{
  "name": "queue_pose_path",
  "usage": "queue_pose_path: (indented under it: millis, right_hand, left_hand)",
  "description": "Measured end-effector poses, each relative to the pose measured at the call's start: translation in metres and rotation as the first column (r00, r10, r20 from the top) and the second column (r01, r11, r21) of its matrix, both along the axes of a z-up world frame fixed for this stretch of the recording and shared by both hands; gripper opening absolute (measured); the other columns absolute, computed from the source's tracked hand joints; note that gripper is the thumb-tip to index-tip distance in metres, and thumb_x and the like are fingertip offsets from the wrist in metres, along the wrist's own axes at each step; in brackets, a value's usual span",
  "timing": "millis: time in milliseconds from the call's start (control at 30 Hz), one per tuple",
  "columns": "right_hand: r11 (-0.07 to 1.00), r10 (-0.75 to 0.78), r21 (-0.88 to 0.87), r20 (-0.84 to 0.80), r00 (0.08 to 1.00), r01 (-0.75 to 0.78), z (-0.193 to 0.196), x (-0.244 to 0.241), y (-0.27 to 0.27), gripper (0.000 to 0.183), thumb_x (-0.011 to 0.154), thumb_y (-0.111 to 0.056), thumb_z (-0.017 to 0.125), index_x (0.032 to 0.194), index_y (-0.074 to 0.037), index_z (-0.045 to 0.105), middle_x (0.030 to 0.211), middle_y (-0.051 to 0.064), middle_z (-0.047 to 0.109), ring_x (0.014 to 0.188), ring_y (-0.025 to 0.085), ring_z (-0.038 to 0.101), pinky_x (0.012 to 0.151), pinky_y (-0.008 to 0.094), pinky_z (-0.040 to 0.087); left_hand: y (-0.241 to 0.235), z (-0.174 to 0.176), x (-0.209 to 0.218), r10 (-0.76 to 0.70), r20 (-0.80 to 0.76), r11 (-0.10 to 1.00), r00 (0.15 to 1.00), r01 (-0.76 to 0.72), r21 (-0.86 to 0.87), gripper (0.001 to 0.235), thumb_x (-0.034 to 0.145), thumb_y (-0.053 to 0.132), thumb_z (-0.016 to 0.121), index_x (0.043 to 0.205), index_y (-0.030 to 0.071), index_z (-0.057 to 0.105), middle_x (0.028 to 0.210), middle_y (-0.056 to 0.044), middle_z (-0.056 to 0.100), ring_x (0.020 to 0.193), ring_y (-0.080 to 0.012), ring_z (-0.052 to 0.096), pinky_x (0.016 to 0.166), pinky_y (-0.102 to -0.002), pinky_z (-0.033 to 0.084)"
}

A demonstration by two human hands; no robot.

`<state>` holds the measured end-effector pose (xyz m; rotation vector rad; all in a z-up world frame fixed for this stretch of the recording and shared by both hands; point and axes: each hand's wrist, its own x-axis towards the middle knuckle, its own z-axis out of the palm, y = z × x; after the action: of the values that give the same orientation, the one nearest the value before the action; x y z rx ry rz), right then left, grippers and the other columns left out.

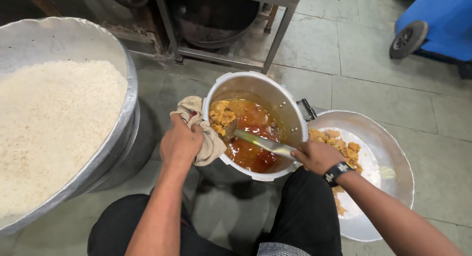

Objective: The person scoops cooked chicken curry from a white pressure cooker into a large metal tray using a slotted spoon. The person holds the cooker with a cloth in the left hand and repeatedly transfers solid pieces of chicken from the sauce into the tray.

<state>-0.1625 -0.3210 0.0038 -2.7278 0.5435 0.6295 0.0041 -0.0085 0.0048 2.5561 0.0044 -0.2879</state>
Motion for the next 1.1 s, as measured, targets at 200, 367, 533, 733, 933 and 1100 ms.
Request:
queue_pose_path:
  millis: [200,367,533,733,933,1100]
  right_hand:
    - [0.998,-0.046,0.031,0.023,0.999,0.045,-0.009,-0.019,-0.009,0.046,0.096,-0.050,0.051,0.081,-0.012,0.072,0.060,0.003,0.070,0.066,0.025,0.073,0.071,0.042,0.056]
    - [0.997,-0.065,0.039,0.063,0.996,0.063,-0.016,-0.024,-0.011,0.048,0.096,-0.051,0.051,0.079,-0.011,0.071,0.058,0.003,0.070,0.064,0.024,0.073,0.069,0.042,0.056]
    - [0.999,-0.041,0.041,0.117,0.992,0.036,-0.025,-0.036,-0.018,0.049,0.096,-0.050,0.051,0.074,-0.010,0.071,0.058,0.003,0.070,0.064,0.024,0.072,0.069,0.042,0.055]
    - [0.984,-0.153,0.105,0.077,0.985,0.145,-0.024,-0.051,-0.023,0.046,0.096,-0.049,0.052,0.076,-0.011,0.068,0.059,0.003,0.070,0.058,0.023,0.072,0.065,0.041,0.056]
    - [0.957,-0.280,0.090,0.041,0.959,0.275,-0.025,-0.078,-0.035,0.045,0.096,-0.050,0.053,0.084,-0.012,0.072,0.059,0.003,0.072,0.054,0.020,0.071,0.061,0.039,0.055]
    - [0.882,-0.455,0.164,0.059,0.888,0.441,-0.016,-0.110,-0.048,0.043,0.094,-0.050,0.057,0.091,-0.011,0.075,0.060,0.005,0.072,0.051,0.020,0.067,0.056,0.037,0.054]
  left_hand:
    - [-0.001,-0.008,0.002,-0.017,0.025,1.000,1.000,0.017,0.004,0.054,0.092,0.035,0.055,0.129,-0.003,0.041,0.095,-0.036,0.070,0.093,-0.0521,0.069,0.086,-0.058,0.052]
    - [-0.001,0.001,-0.001,-0.010,0.013,1.000,1.000,0.011,-0.011,0.052,0.092,0.033,0.055,0.129,-0.002,0.042,0.095,-0.035,0.070,0.092,-0.0523,0.069,0.086,-0.059,0.051]
    - [0.000,0.000,-0.003,-0.002,-0.003,1.000,1.000,0.002,0.002,0.053,0.092,0.034,0.055,0.127,-0.003,0.042,0.096,-0.035,0.070,0.094,-0.0517,0.069,0.086,-0.058,0.052]
    - [-0.002,0.005,-0.004,0.005,-0.025,1.000,1.000,-0.005,-0.006,0.053,0.092,0.034,0.054,0.128,-0.003,0.042,0.098,-0.033,0.071,0.096,-0.0499,0.069,0.087,-0.057,0.052]
    - [-0.001,0.002,-0.004,-0.008,-0.018,1.000,1.000,0.008,0.003,0.053,0.092,0.034,0.054,0.128,-0.003,0.042,0.099,-0.035,0.070,0.098,-0.0506,0.068,0.089,-0.057,0.051]
    - [0.003,-0.012,-0.003,-0.013,0.032,1.000,0.999,0.014,-0.010,0.057,0.092,0.039,0.055,0.131,-0.001,0.043,0.104,-0.036,0.069,0.100,-0.0521,0.067,0.090,-0.058,0.051]
